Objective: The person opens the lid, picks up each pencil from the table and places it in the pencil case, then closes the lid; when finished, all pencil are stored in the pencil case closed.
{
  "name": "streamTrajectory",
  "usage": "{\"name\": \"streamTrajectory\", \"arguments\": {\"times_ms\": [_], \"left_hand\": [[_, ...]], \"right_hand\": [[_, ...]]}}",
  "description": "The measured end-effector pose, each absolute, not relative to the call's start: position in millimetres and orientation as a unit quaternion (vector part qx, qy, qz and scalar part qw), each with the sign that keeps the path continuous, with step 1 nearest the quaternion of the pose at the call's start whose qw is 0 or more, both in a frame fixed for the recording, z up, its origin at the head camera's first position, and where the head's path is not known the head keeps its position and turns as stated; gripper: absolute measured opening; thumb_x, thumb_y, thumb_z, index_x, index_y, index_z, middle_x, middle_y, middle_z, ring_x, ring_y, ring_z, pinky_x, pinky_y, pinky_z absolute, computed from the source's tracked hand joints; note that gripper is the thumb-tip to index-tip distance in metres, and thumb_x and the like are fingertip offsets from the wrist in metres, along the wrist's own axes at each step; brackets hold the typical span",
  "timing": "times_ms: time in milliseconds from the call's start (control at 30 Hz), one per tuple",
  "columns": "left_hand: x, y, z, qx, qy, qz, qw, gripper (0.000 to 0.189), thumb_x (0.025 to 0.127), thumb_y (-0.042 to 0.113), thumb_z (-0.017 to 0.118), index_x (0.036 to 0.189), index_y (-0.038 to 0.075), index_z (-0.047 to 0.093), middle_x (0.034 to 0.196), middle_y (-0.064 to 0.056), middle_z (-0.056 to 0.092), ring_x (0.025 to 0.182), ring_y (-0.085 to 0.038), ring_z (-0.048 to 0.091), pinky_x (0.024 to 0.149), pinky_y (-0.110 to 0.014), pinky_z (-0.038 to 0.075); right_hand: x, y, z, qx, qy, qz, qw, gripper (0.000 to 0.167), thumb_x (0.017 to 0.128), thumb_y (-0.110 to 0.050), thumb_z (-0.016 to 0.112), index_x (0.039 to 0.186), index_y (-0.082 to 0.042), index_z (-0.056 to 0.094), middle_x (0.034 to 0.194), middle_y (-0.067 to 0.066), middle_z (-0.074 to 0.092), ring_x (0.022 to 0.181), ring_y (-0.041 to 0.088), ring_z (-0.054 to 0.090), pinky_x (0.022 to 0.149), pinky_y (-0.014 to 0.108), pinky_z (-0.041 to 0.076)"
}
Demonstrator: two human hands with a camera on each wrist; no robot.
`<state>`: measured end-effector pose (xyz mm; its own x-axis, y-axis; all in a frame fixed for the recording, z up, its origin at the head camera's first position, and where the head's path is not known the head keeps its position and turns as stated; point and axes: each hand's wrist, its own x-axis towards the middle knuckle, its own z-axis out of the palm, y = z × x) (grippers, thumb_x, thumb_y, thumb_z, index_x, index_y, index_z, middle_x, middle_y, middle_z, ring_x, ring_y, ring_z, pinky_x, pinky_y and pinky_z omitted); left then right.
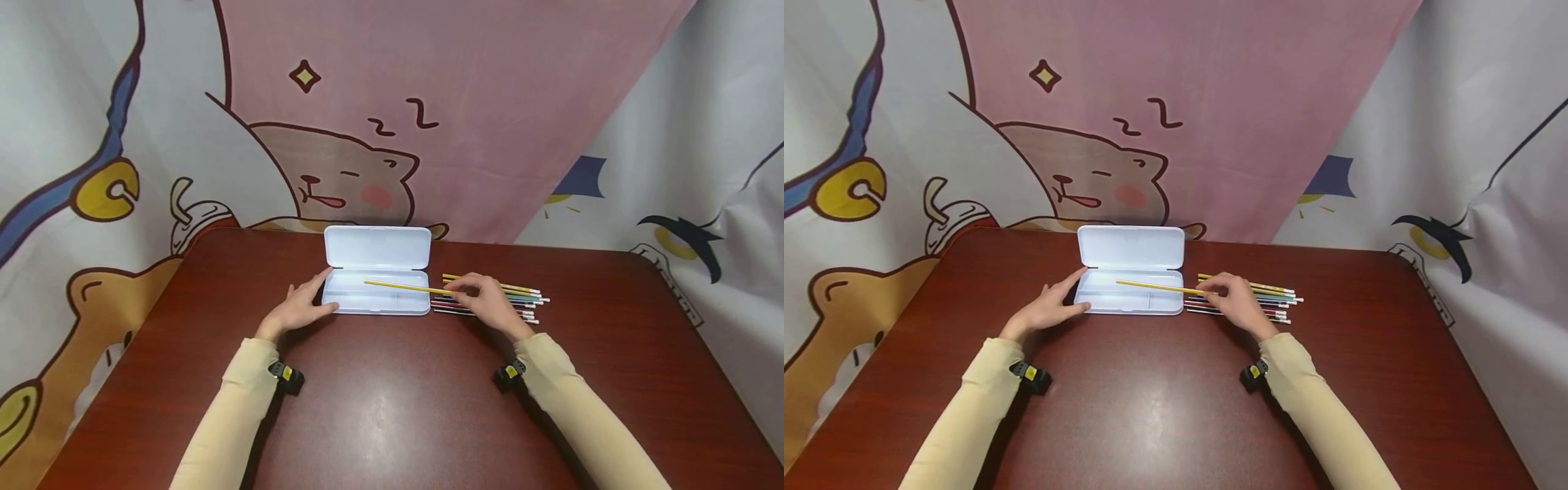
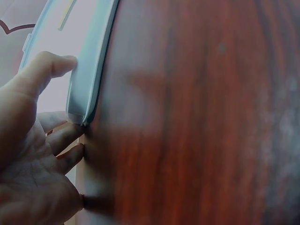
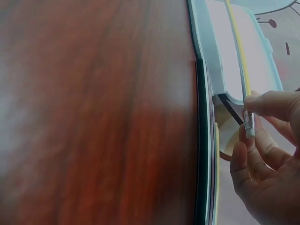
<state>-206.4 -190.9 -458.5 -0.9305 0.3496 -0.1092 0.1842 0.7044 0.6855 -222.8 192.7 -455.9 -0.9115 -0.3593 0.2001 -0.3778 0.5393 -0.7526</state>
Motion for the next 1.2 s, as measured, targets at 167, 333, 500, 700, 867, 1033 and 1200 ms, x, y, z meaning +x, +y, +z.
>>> {"name": "streamTrajectory", "arguments": {"times_ms": [167,333,500,700,867,1033,1200], "left_hand": [[-207.2,-190.2,-458.2,0.149,0.918,0.350,0.116,0.082,0.091,0.032,0.062,0.153,0.003,0.018,0.154,-0.026,0.022,0.139,-0.045,0.019,0.105,-0.068,-0.002],[-207.6,-190.6,-458.7,0.147,0.918,0.348,0.117,0.081,0.091,0.032,0.062,0.153,0.003,0.018,0.154,-0.026,0.022,0.139,-0.045,0.020,0.105,-0.068,-0.002],[-207.5,-191.0,-459.0,0.146,0.918,0.351,0.116,0.081,0.091,0.030,0.062,0.153,0.004,0.019,0.154,-0.025,0.023,0.139,-0.044,0.021,0.105,-0.068,-0.002],[-206.9,-190.6,-458.0,0.149,0.916,0.355,0.111,0.081,0.090,0.030,0.064,0.153,0.004,0.019,0.153,-0.024,0.025,0.139,-0.044,0.022,0.105,-0.068,-0.001],[-207.6,-191.1,-458.7,0.157,0.914,0.360,0.106,0.081,0.091,0.028,0.064,0.153,0.003,0.020,0.153,-0.024,0.025,0.139,-0.042,0.022,0.106,-0.066,0.001],[-207.8,-190.9,-459.4,0.171,0.908,0.369,0.097,0.081,0.090,0.026,0.066,0.152,0.000,0.020,0.152,-0.025,0.028,0.138,-0.041,0.026,0.108,-0.062,0.012],[-208.6,-190.5,-461.0,0.163,0.906,0.379,0.093,0.082,0.089,0.025,0.068,0.151,-0.002,0.022,0.151,-0.026,0.029,0.137,-0.040,0.028,0.108,-0.056,0.023]], "right_hand": [[-230.7,180.2,-451.7,0.213,-0.878,0.429,0.014,0.016,0.086,0.001,0.069,0.101,-0.002,0.075,0.099,0.009,0.068,0.090,0.023,0.060,0.075,0.038,0.049],[-240.3,169.9,-451.6,0.213,-0.880,0.423,0.025,0.015,0.086,0.001,0.069,0.100,-0.002,0.075,0.096,0.008,0.068,0.085,0.022,0.060,0.074,0.037,0.051],[-247.4,158.7,-454.6,0.217,-0.881,0.421,0.025,0.014,0.086,0.000,0.069,0.098,-0.002,0.075,0.094,0.008,0.068,0.086,0.022,0.062,0.077,0.039,0.052],[-249.5,146.7,-456.4,0.224,-0.879,0.421,0.006,0.014,0.086,0.002,0.068,0.097,0.000,0.075,0.094,0.009,0.066,0.084,0.021,0.061,0.076,0.036,0.052],[-248.6,139.1,-455.0,0.233,-0.876,0.423,-0.005,0.015,0.086,0.004,0.067,0.097,-0.001,0.075,0.093,0.009,0.065,0.083,0.022,0.059,0.075,0.035,0.050],[-248.5,134.0,-455.3,0.225,-0.879,0.420,-0.014,0.015,0.086,0.003,0.067,0.097,-0.002,0.076,0.090,0.007,0.065,0.081,0.020,0.056,0.073,0.032,0.047],[-249.0,126.6,-456.6,0.240,-0.881,0.408,-0.006,0.013,0.086,0.001,0.069,0.095,-0.004,0.076,0.087,0.006,0.065,0.077,0.018,0.055,0.068,0.029,0.045]]}}
